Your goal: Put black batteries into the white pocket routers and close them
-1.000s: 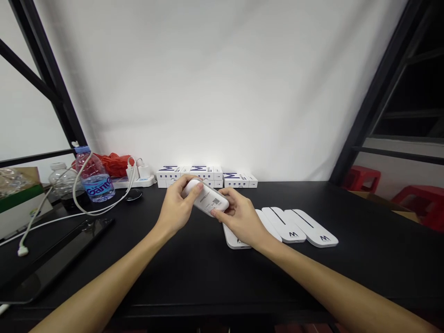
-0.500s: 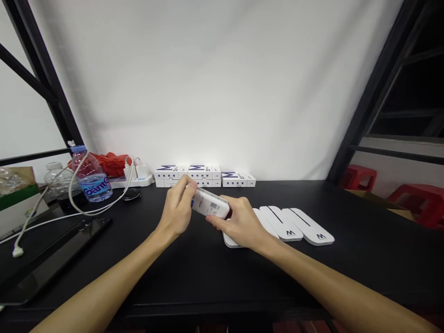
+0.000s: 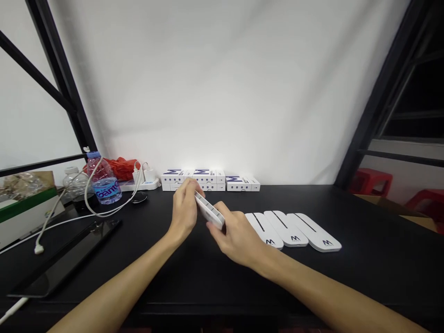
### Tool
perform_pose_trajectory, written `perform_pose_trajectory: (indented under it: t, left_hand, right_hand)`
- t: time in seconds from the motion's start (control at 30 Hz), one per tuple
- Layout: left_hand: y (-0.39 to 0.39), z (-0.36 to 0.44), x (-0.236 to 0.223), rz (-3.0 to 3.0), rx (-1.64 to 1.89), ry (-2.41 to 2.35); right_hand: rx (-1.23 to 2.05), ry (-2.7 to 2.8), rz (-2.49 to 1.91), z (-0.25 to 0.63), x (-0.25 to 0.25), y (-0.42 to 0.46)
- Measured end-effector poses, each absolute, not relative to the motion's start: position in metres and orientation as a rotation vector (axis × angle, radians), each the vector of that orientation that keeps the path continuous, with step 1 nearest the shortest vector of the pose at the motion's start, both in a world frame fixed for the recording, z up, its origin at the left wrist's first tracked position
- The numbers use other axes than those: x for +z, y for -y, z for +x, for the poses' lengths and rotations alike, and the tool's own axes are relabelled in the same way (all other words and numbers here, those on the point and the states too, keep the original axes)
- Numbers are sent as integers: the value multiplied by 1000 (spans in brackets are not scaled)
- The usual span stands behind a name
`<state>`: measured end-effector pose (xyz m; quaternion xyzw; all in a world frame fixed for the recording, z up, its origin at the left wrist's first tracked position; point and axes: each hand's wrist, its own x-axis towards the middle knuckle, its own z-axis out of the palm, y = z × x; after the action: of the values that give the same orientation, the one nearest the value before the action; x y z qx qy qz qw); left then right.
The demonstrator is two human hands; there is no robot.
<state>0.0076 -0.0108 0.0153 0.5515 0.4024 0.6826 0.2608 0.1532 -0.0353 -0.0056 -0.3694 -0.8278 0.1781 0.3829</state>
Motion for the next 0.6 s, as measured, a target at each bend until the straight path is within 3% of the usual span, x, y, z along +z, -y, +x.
perform_pose_trajectory:
  t: [0.07,0.13,0.37,0.6]
  left_hand:
    - [9,9,14,1376,1664,-1020]
    - [7,7,14,1189,1462,-966]
    - [0,-8,15,1190,1374,-793]
    - [9,-5,14,1327,1325,-885]
  right_hand:
    - [153,2097,-948,157,-5,28]
    - [88,2073,-919,160,-3,25]
    - [1266,1741,-855,157,-3,23]
    - [1192,1720,-905,159,-13,11]
